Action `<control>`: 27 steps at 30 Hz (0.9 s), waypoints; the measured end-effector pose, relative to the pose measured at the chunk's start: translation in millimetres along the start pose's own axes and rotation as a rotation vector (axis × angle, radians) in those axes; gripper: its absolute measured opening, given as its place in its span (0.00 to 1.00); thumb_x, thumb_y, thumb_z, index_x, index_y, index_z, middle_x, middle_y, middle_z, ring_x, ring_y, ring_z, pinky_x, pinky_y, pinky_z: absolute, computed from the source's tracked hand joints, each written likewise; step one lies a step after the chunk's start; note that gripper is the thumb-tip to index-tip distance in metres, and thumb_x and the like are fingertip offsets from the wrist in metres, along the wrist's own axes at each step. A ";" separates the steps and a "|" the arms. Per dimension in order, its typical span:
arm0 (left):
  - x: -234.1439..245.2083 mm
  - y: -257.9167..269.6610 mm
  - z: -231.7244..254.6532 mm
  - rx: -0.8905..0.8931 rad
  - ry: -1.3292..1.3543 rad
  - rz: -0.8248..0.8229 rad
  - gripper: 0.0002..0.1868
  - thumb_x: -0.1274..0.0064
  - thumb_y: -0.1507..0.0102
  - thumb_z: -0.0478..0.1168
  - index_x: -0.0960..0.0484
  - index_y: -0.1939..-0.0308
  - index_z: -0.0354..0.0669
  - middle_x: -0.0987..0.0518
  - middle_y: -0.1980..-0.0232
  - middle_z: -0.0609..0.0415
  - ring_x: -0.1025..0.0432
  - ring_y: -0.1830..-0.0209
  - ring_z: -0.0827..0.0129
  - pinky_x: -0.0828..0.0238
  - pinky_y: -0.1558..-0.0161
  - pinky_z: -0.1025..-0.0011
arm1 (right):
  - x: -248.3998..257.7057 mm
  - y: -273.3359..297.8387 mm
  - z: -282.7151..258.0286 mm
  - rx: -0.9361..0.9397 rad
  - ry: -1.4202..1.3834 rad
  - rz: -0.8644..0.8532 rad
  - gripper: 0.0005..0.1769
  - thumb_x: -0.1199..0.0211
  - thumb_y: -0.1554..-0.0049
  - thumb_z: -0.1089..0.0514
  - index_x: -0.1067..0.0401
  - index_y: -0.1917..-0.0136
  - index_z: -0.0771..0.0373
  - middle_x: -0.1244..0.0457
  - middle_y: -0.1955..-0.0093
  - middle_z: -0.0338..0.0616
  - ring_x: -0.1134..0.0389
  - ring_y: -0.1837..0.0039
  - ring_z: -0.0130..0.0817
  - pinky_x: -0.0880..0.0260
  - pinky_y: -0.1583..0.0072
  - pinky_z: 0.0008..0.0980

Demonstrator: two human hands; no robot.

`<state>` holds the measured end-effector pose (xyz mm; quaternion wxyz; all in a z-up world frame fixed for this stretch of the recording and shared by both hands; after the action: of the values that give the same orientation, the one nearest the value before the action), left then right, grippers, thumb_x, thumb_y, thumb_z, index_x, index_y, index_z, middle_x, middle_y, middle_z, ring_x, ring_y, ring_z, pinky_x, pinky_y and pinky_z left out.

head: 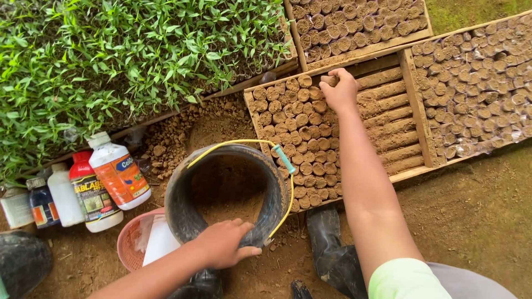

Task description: The person sits on the ground and repeatedly picks up small plastic seedling pots filled with soil. They open small plastic bags to take out seeds, place them into the soil in the pots, and then place the filled pots into a wooden tray.

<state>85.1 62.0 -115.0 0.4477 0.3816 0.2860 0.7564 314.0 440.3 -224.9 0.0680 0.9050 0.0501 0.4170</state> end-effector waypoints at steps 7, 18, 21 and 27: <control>-0.5 -5.7 -1.4 -0.009 0.041 -0.006 0.36 0.51 0.32 0.63 0.35 0.29 0.43 0.27 0.37 0.45 0.29 0.40 0.51 0.33 0.38 0.54 | -24.7 -4.8 14.0 -0.081 -0.301 -0.116 0.22 0.32 0.42 0.53 0.30 0.39 0.65 0.34 0.51 0.42 0.31 0.50 0.30 0.26 0.49 0.28; 5.9 1.1 -1.0 0.007 0.033 -0.033 0.36 0.55 0.31 0.64 0.36 0.28 0.44 0.27 0.37 0.44 0.29 0.40 0.52 0.32 0.37 0.53 | -27.3 -1.6 16.5 -0.195 -0.264 -0.038 0.15 0.36 0.39 0.52 0.23 0.44 0.62 0.29 0.51 0.41 0.29 0.51 0.28 0.26 0.49 0.28; -0.5 3.7 -18.7 0.063 0.018 0.071 0.36 0.52 0.32 0.64 0.34 0.30 0.43 0.26 0.37 0.45 0.28 0.40 0.52 0.31 0.38 0.54 | -17.2 12.1 9.6 -0.176 -0.262 0.054 0.15 0.39 0.37 0.51 0.26 0.42 0.62 0.30 0.48 0.42 0.30 0.46 0.31 0.27 0.44 0.32; 38.9 51.3 -4.8 0.103 -0.111 0.163 0.34 0.56 0.31 0.61 0.31 0.31 0.40 0.23 0.41 0.42 0.27 0.37 0.49 0.32 0.36 0.51 | -19.5 62.9 -12.8 -0.004 -0.281 0.229 0.16 0.34 0.38 0.51 0.27 0.40 0.60 0.33 0.45 0.49 0.30 0.40 0.44 0.30 0.38 0.46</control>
<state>45.6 74.0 -65.4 0.3793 0.4674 0.2675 0.7524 293.8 376.4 -220.9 0.0281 0.9539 -0.0642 0.2917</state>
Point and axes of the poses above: each hand's wrist, its own y-axis away from the middle knuckle, its own x-axis out of the back of the hand, z = x × y, the point moved 5 cm from there along -y, towards the middle knuckle
